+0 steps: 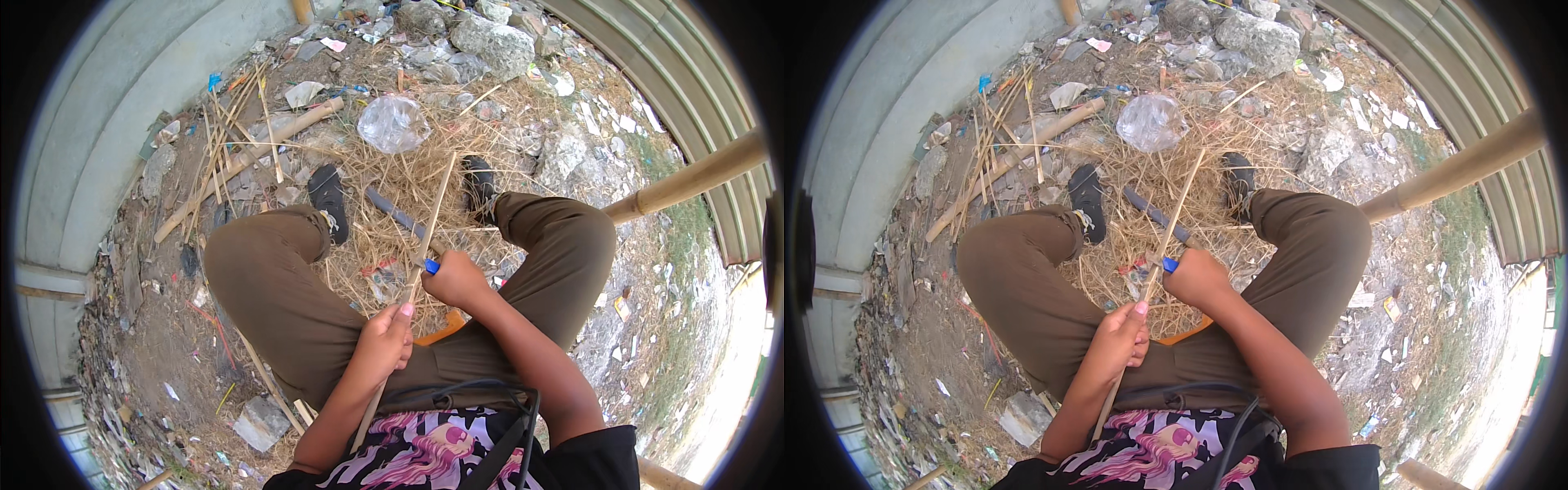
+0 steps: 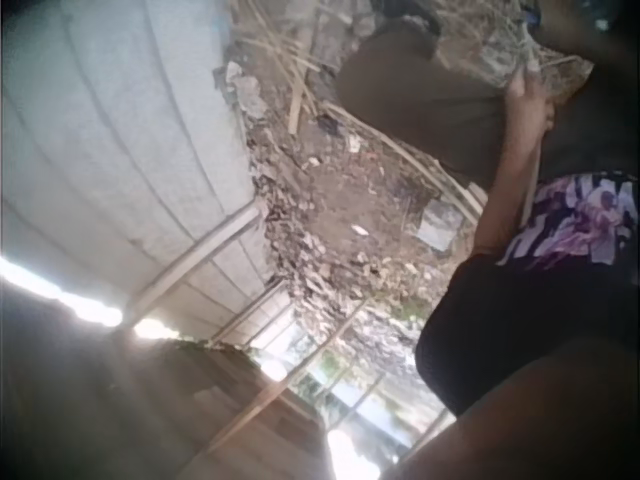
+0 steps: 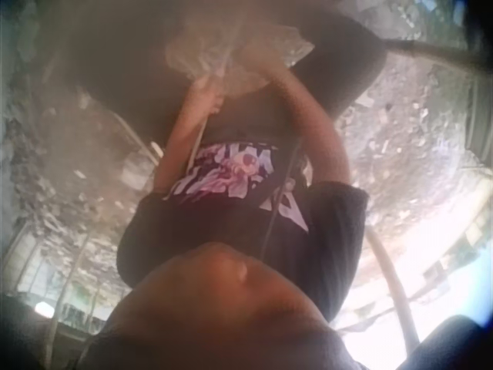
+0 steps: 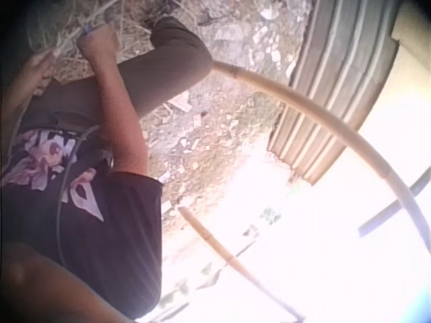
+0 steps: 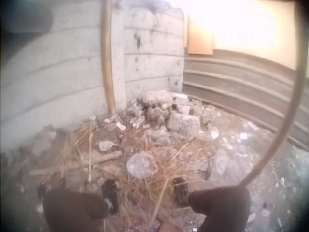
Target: The person sits on the ground and uses a knife to split a long bamboo stick into thin strips. They hold the bamboo with one hand and repeatedly strike it with the knife to separate the fibers.
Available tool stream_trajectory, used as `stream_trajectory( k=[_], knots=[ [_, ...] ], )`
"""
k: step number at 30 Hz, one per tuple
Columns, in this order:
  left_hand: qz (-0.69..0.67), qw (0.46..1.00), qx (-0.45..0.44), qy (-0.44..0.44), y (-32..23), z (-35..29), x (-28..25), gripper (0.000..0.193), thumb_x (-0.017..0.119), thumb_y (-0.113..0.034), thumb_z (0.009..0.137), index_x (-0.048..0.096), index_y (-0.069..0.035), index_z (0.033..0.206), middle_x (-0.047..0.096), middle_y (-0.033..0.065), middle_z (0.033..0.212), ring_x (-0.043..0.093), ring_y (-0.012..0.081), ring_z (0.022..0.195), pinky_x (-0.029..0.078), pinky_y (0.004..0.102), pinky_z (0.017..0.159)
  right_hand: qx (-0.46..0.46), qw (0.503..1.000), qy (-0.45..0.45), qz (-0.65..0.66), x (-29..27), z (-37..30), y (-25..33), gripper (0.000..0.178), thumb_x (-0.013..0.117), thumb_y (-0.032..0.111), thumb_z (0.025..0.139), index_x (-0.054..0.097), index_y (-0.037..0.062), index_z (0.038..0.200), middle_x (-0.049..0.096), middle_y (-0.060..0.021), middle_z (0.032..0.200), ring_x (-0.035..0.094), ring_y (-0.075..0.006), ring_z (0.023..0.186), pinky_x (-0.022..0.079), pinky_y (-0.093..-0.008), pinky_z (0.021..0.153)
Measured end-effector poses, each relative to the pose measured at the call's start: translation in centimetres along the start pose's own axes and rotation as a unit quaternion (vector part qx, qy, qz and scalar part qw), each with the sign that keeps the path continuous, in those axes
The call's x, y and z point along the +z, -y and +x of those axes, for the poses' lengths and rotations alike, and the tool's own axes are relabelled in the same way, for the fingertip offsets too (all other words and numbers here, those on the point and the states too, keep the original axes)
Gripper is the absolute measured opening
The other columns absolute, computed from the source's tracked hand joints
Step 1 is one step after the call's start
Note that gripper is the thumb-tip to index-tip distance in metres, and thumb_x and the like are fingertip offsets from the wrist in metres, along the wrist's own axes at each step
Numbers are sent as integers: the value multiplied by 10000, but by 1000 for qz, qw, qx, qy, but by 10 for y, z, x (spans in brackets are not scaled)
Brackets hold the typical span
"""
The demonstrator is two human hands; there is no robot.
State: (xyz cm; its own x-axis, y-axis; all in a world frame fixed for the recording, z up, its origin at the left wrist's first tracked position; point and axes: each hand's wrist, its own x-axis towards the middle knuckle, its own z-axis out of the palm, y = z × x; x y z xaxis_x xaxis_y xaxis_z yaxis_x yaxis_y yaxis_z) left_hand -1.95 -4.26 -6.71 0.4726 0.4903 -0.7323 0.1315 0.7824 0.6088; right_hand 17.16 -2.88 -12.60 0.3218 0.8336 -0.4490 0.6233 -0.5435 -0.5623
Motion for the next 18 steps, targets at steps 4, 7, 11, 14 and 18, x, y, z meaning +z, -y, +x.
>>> stream_trajectory(
  k=[4,7,11,14,18],
  knots=[
    [-24,1000,1,14,-5,-5,-1,318,507,-395,1053,433,-137,884,385,-59,658,328,23,473,239,195,396,-85,994,35,-54,-7,-22,9,252,689,253,756,723,14,825,672,-245,734,686,-411,716,549,-481,703],
    [-25,999,4,24,-3,-2,-2,323,507,-394,1053,433,-137,871,385,-60,656,327,23,473,236,196,396,-66,991,91,-67,-6,-36,12,338,686,325,780,718,-11,750,690,-252,781,702,-418,763,569,-497,757],
    [-6,1000,6,-6,-1,-1,2,336,504,-396,1053,425,-135,858,386,-56,652,335,25,476,233,198,396,-22,990,111,-85,-6,-30,15,353,676,316,787,717,-32,816,697,-268,849,704,-418,825,564,-489,792],
    [20,1000,13,-19,2,-3,3,331,503,-392,1054,425,-132,864,388,-50,655,340,30,475,235,203,397,23,997,79,7,-6,-19,9,350,668,299,799,714,-42,862,699,-274,887,703,-413,876,560,-475,813],
    [34,999,10,-19,3,-6,3,324,503,-389,1055,433,-129,875,385,-46,657,335,34,474,236,208,397,19,1000,3,-16,-3,-7,6,367,675,293,789,695,-60,887,685,-269,816,691,-429,835,543,-468,741]
  ],
)
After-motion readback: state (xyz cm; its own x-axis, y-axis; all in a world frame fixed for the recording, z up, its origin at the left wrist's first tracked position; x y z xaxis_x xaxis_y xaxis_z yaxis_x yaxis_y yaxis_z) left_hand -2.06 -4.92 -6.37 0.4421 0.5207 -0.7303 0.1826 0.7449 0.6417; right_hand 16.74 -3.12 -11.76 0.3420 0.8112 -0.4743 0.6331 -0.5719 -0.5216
